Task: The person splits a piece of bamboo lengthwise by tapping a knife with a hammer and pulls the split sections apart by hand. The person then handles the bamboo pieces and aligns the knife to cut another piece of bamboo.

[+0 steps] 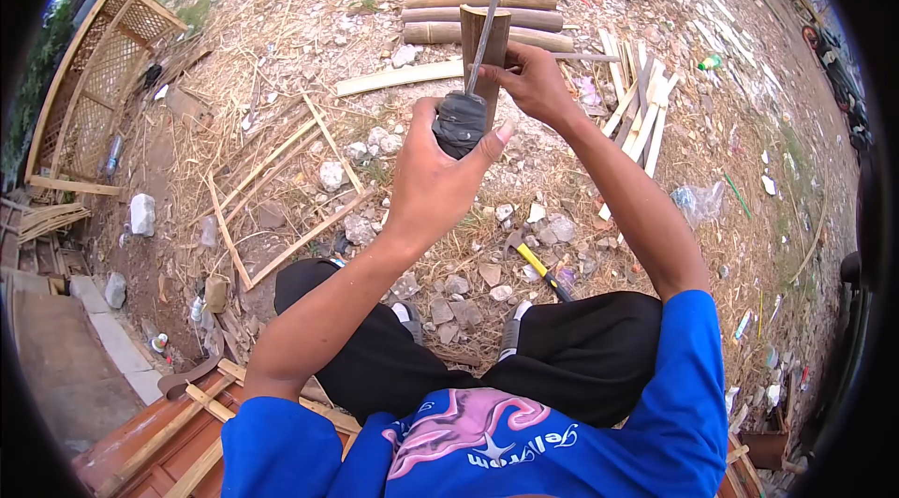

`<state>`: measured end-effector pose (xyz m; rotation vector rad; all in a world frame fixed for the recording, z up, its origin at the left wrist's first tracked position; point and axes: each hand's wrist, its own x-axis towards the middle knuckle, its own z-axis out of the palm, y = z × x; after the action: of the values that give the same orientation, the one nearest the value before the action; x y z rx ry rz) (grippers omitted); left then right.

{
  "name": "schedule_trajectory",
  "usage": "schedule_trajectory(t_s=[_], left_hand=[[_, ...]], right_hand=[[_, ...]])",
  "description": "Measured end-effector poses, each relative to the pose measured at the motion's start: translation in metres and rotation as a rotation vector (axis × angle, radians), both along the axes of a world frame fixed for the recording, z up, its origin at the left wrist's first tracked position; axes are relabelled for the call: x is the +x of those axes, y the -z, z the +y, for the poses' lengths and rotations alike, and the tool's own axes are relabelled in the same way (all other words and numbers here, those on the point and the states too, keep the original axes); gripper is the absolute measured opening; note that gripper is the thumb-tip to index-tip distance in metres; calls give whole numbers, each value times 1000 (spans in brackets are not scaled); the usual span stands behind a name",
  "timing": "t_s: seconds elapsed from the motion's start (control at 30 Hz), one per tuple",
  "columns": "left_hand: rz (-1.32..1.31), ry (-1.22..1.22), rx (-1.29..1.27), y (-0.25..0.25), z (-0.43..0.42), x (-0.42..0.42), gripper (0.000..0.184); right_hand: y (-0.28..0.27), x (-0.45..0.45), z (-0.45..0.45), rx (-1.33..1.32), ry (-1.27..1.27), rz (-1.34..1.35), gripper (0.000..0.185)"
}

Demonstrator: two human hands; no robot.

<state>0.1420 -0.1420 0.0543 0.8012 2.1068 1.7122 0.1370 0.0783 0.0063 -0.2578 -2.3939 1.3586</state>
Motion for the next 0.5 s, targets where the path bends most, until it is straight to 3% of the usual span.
schedule_trajectory(t_s=[0.17,0.5], left_hand=[[-14,-22,102,1,6,4,49],[-25,-10,49,1,6,2,49]], right_hand=[[-3,3,-1,17,4,-2,32],[-3,5,-1,49,18,11,35]])
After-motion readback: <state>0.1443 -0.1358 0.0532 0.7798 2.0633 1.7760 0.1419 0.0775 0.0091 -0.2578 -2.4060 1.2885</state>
